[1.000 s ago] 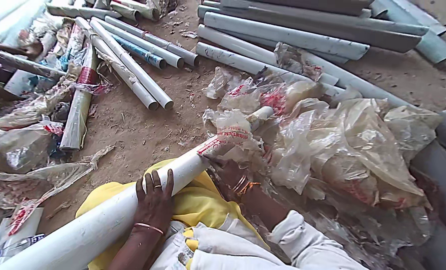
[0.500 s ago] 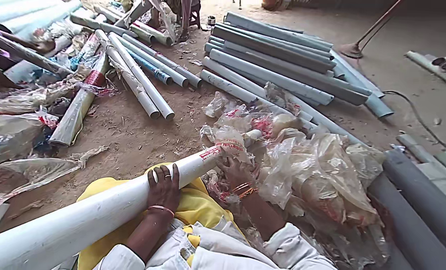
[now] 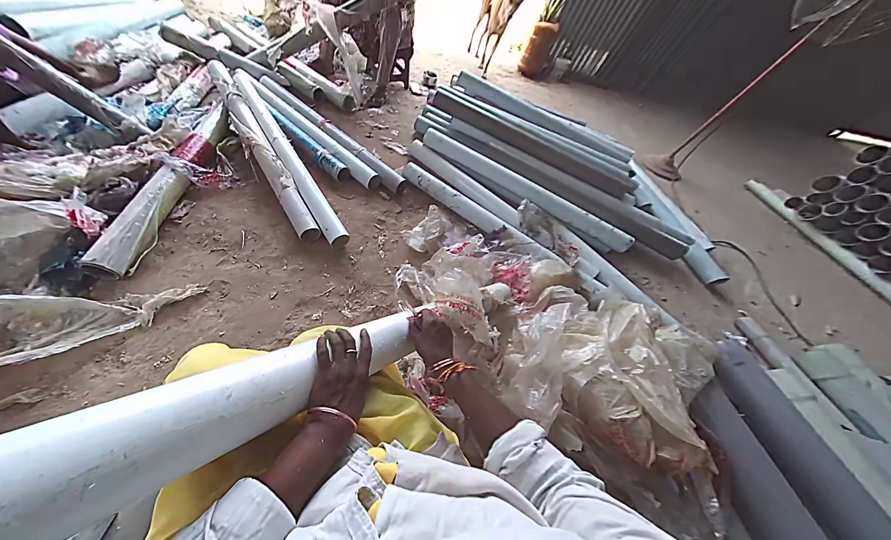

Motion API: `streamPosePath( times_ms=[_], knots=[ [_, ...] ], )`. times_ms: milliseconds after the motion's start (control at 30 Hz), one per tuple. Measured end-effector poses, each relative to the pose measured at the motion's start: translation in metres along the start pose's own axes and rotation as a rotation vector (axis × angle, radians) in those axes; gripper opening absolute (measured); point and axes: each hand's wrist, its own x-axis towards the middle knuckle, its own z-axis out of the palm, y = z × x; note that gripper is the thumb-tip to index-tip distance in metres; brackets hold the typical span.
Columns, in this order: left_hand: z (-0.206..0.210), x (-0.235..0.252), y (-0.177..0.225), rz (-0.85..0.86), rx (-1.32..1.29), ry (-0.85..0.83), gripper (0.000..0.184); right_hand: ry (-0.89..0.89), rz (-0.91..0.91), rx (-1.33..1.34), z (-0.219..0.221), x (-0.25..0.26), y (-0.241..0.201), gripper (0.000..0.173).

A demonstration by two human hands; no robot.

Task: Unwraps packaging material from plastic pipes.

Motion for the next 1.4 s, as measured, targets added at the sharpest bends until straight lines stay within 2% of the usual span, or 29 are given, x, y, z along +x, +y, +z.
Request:
streamPosePath(
  times_ms=[133,200,267,333,400,433,467,533,600,667,800,900,967,1100,1300,1400],
  knots=[
    [-0.003,0.006,-0.002,-0.014,-0.028,-0.025,0.066,0.118,-0.076,-0.152,0.014,0.010,0.003,0.041],
    [-0.004,0.007,-0.002,-0.013,-0.040,-0.048,0.067,0.138,-0.051,-0.168,0.017,0.022,0.007,0.042],
    [-0.002,0.007,-0.001,-0.004,-0.028,-0.046,0.067,0.117,0.050,-0.129,0.013,0.038,0.015,0.042],
    [0.002,0.005,0.000,0.002,-0.008,-0.023,0.066,0.186,0.224,0.106,0.010,0.058,0.040,0.041],
    [0.006,0.003,0.001,0.003,-0.004,0.041,0.064,0.434,0.323,0.661,0.015,0.078,0.078,0.031],
    [0.005,0.004,0.000,-0.002,-0.010,0.039,0.064,0.358,0.371,0.967,0.002,0.074,0.082,0.030],
    [0.002,0.005,-0.001,-0.010,-0.015,0.012,0.066,0.249,0.382,1.123,-0.010,0.066,0.082,0.033],
    [-0.004,0.008,-0.002,-0.021,-0.027,-0.070,0.074,0.146,0.254,1.050,-0.012,0.047,0.083,0.039],
    [-0.009,0.011,-0.001,-0.019,-0.028,-0.103,0.077,0.156,0.119,0.789,-0.003,0.030,0.084,0.035],
    [-0.009,0.011,0.000,-0.017,-0.033,-0.081,0.076,0.162,0.106,0.629,0.005,0.020,0.077,0.031],
    [-0.001,0.006,0.001,-0.024,-0.028,-0.043,0.075,0.148,0.080,0.399,0.006,0.010,0.058,0.041],
    [-0.006,0.011,0.003,-0.045,0.012,-0.081,0.079,0.043,0.031,0.377,0.000,0.014,0.044,0.042],
    [-0.005,0.011,0.003,-0.054,0.037,-0.100,0.080,0.008,0.065,0.353,0.002,0.009,0.032,0.042],
    [0.000,0.010,0.004,-0.054,0.035,-0.066,0.078,0.027,0.162,0.332,0.009,0.005,0.023,0.043],
    [0.000,0.009,0.003,-0.047,0.050,-0.081,0.077,0.002,0.110,0.273,0.009,0.003,0.017,0.038],
    [0.000,0.009,0.005,-0.044,0.046,-0.081,0.077,0.011,0.099,0.314,0.010,0.006,0.019,0.046]
  ],
)
